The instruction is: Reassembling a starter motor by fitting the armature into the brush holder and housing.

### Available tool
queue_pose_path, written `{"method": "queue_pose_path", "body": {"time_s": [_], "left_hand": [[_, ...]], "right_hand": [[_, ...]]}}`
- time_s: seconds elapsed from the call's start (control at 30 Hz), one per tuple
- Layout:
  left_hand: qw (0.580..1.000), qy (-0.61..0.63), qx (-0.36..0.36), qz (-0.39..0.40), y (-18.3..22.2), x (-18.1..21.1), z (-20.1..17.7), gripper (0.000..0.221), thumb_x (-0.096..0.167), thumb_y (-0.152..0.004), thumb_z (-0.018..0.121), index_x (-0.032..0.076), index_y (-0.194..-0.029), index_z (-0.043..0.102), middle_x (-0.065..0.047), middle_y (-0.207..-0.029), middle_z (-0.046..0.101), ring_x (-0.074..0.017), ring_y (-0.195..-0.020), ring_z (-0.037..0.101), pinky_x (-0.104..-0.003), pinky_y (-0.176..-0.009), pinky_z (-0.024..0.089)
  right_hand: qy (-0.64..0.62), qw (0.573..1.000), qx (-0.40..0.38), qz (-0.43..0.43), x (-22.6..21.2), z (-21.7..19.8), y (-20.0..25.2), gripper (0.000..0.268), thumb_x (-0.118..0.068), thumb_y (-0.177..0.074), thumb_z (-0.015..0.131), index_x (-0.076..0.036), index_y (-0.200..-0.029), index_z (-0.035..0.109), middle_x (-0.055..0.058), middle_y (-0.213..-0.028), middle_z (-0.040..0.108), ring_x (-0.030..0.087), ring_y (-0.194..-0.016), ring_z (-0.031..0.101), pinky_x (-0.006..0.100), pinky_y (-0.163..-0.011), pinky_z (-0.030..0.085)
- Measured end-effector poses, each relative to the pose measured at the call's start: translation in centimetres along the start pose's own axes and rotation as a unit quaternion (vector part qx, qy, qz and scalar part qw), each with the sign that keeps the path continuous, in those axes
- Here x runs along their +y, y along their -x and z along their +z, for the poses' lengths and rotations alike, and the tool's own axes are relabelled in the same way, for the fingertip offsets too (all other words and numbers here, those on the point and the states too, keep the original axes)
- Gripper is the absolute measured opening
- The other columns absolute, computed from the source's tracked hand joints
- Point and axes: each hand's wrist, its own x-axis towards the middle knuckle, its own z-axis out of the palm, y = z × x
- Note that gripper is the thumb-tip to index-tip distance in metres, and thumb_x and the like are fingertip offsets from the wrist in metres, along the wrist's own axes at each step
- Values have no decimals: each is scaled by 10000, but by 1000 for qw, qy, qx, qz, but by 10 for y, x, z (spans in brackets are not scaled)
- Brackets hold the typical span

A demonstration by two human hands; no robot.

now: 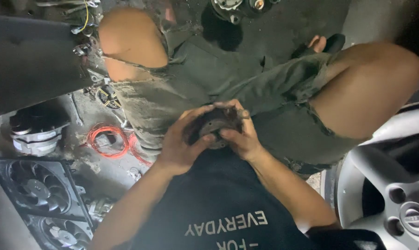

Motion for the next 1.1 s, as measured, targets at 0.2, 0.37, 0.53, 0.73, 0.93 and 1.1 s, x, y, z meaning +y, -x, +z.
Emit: {"method": "queue_pose_path", "body": {"time_s": [0.2,0.37,0.53,0.73,0.93,1.1], "left_hand": [[997,22,-15,71,-9,-6,1,626,469,-923,711,52,-1377,602,-193,-1284,679,-412,-1340,583,-561,-1069,471],[978,119,-71,154,-21,20,-2,878,260,-847,868,107,-1556,374,-276,-1539,445,-518,-1443,424,-710,-1083,408],[961,171,-127,180,-42,48,-6,927,291,-775,901,30,-1521,416,-287,-1528,474,-522,-1356,523,-696,-996,485],[948,119,-137,261,-52,73,-9,856,300,-750,892,-25,-1443,508,-335,-1435,547,-552,-1285,591,-685,-920,532],[926,84,-178,322,-53,87,-15,708,339,-937,702,-81,-1450,455,-337,-1454,537,-539,-1398,531,-630,-1149,457],[918,15,-202,342,-53,103,-24,599,250,-1000,667,-13,-1475,415,-328,-1491,532,-453,-1447,564,-459,-1237,476]], "right_hand": [[182,983,-9,2,-11,-17,5,892,-530,-817,812,47,-1418,492,326,-1424,521,520,-1378,449,714,-1039,407],[295,945,8,-140,-58,-11,8,873,-440,-681,937,46,-1290,543,245,-1261,602,449,-1269,567,621,-1060,462],[375,882,40,-282,-82,-11,12,1068,-418,-652,971,-17,-1450,385,229,-1330,511,417,-1286,507,565,-1054,445],[468,830,57,-298,-123,-1,30,1030,-599,-663,882,118,-1306,519,306,-1200,597,528,-1156,608,622,-996,487],[461,828,68,-313,-134,8,38,827,-544,-802,773,122,-1236,547,275,-1169,603,464,-1150,654,577,-1059,554],[436,825,-5,-359,-139,-6,32,828,-492,-796,844,-31,-1373,469,164,-1316,516,363,-1324,573,514,-1204,499]]}}
